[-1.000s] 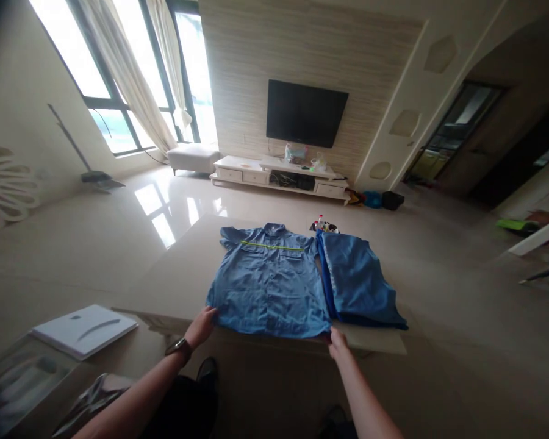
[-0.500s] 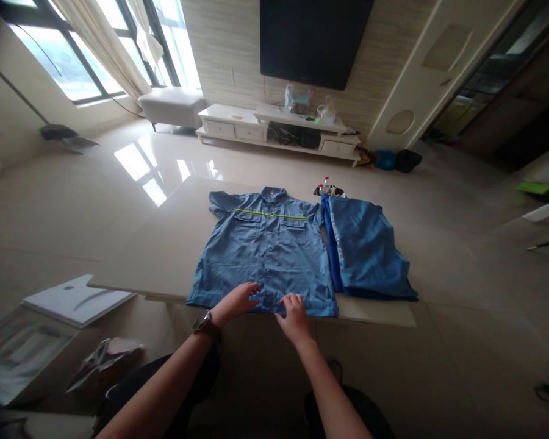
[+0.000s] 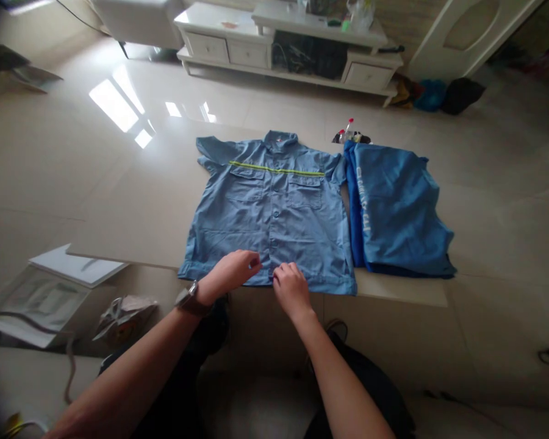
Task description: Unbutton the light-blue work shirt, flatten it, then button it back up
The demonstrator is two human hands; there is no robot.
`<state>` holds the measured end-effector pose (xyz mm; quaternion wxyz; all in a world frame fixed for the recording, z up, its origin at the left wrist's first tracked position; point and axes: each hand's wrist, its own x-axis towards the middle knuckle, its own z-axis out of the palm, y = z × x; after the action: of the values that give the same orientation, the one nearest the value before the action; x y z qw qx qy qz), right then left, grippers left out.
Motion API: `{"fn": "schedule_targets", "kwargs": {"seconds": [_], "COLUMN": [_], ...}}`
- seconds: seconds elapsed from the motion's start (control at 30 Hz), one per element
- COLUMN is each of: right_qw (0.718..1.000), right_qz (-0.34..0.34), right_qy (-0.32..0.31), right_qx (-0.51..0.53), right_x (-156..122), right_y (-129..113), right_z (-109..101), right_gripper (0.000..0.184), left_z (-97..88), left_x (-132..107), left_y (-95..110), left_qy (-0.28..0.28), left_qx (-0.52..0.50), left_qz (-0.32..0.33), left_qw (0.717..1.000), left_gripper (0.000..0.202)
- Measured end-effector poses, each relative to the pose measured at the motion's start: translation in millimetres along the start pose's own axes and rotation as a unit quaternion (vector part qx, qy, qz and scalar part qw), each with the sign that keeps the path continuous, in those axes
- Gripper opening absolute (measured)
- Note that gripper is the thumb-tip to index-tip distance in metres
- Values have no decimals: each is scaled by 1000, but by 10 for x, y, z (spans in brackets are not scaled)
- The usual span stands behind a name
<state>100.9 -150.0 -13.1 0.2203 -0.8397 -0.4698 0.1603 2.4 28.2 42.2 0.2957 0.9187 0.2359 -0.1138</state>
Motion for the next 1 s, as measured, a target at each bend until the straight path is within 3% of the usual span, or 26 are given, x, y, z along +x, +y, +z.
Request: {"fn": "schedule_targets", "kwargs": {"seconds": [0.07,0.13,0.17,0.23,0.33,0.37,0.43,0.53,0.67,0.83,1.0], "right_qw": [993,972,961,947,938,937,936,936,940,914,898], "right_qz": [43,88,102,115,111,108,101,85,56,134,156], "right_qy": [53,110,133,164,176,175,174,170,171,174,149], "right_qx": [99,188,219,252,276,281,290,297,290,341,383], "right_x": [31,63,76,94,96,92,79,57,41,70,140], "right_y": [20,26,21,-11,-93,-123,-177,-224,-211,-117,-30], "right_z": [-39,-94,-124,-179,-229,-237,-246,-270,-313,-298,-262], "right_gripper": [14,16,18,22,24,24,24,26,28,38,42], "left_z": [78,213,297,473,682,723,764,758,722,675,644], "left_x": [-66,-134,-160,-180,-130,-101,-51,-24,-37,-13,-24], "left_y": [80,183,236,332,420,433,437,421,416,471,486], "left_qy": [-14,-56,-73,-66,16,43,85,117,137,159,147], "left_qx": [-68,-210,-304,-498,-690,-718,-743,-741,-688,-606,-581], "left_qz": [-57,-107,-126,-152,-171,-175,-169,-135,-121,-116,-118], "left_qw": [996,970,941,851,703,672,642,647,702,771,792], "left_gripper": [36,52,57,59,48,45,40,34,27,21,23]}}
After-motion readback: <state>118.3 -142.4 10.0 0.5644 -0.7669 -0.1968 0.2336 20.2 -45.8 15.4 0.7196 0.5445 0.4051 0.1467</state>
